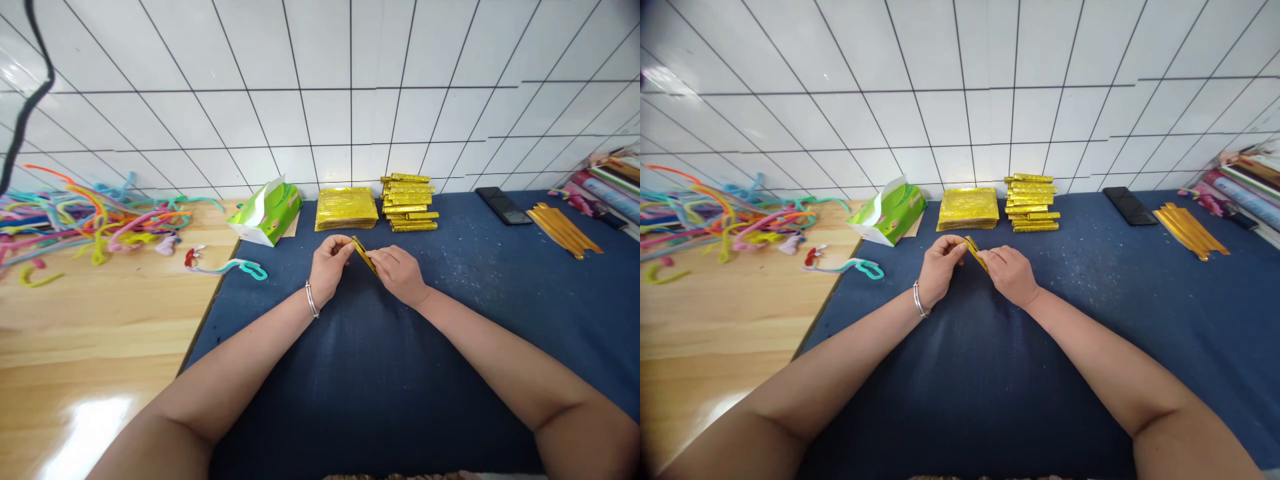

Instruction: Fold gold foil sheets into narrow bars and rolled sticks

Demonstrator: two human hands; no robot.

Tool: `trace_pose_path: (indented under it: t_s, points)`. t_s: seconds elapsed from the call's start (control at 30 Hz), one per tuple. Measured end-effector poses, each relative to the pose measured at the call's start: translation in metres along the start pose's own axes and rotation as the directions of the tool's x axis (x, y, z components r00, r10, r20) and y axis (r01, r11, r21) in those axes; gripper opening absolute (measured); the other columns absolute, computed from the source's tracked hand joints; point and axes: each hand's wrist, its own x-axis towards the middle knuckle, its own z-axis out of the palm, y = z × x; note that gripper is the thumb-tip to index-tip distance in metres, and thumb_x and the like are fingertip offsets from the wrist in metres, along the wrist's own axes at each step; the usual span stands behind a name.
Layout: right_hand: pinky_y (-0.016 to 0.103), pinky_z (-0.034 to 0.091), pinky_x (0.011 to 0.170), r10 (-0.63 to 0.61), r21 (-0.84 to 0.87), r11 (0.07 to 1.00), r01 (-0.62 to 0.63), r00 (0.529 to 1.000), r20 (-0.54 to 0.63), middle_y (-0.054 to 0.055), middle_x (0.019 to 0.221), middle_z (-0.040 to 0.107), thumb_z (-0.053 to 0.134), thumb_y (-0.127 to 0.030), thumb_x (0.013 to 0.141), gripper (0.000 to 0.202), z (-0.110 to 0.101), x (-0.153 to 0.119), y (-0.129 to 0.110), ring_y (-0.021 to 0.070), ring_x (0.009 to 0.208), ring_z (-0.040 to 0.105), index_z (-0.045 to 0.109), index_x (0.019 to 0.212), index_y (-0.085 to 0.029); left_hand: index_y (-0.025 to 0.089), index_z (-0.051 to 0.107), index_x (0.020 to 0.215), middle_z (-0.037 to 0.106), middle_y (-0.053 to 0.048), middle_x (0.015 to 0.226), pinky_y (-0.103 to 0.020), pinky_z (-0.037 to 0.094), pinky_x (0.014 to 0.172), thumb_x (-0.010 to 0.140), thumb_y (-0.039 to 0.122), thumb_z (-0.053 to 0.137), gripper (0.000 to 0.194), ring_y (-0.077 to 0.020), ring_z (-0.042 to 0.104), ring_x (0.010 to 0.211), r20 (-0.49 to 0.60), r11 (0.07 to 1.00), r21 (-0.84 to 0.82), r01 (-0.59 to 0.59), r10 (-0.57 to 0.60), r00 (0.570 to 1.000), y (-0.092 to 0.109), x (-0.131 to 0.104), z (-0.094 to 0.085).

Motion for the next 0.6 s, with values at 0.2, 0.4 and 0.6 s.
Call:
trace_pose_path:
  t_s: [0.2, 0.4, 0.6]
  points:
    - [0.035, 0.047, 0.080, -0.037, -0.050, 0.998, 0.038, 0.999, 0.028, 0.007, 0.099, 0.068, 0.047, -0.018, 0.093, 0.026, -0.0010, -0.0005, -0.0007, 0.0183, 0.087, 0.060, 0.060, 0.115, -0.021, 0.017, 0.062, 0.086, 0.063, -0.005, 0.108, -0.020, 0.047, 0.061, 0.077, 0.030, 0.068, 0.018, -0.0094, 0.057, 0.076, 0.039, 0.998, -0.064, 0.013, -0.011, 0.999, 0.0003, 0.0015, -0.0006]
    - [0.035, 0.045, 0.078, -0.058, -0.072, 0.996, 0.061, 0.997, 0.046, 0.006, 0.097, 0.067, 0.047, -0.019, 0.093, 0.025, -0.0022, -0.0007, -0.0025, 0.0178, 0.087, 0.059, 0.061, 0.113, -0.022, 0.017, 0.062, 0.085, 0.062, -0.006, 0.115, -0.021, 0.048, 0.065, 0.078, 0.032, 0.068, 0.018, -0.0108, 0.060, 0.083, 0.078, 0.995, -0.089, 0.039, -0.032, 0.996, 0.0003, 0.0023, -0.0016]
    - [0.034, 0.044, 0.076, -0.120, -0.098, 0.987, 0.124, 0.992, 0.047, 0.005, 0.098, 0.067, 0.048, -0.018, 0.092, 0.023, -0.0034, -0.0008, -0.0027, 0.0174, 0.086, 0.058, 0.062, 0.110, -0.022, 0.016, 0.061, 0.086, 0.063, -0.006, 0.113, -0.020, 0.047, 0.063, 0.079, 0.033, 0.067, 0.019, -0.0096, 0.059, 0.080, 0.085, 0.996, -0.086, 0.033, -0.026, 0.996, 0.0005, 0.0019, -0.0021]
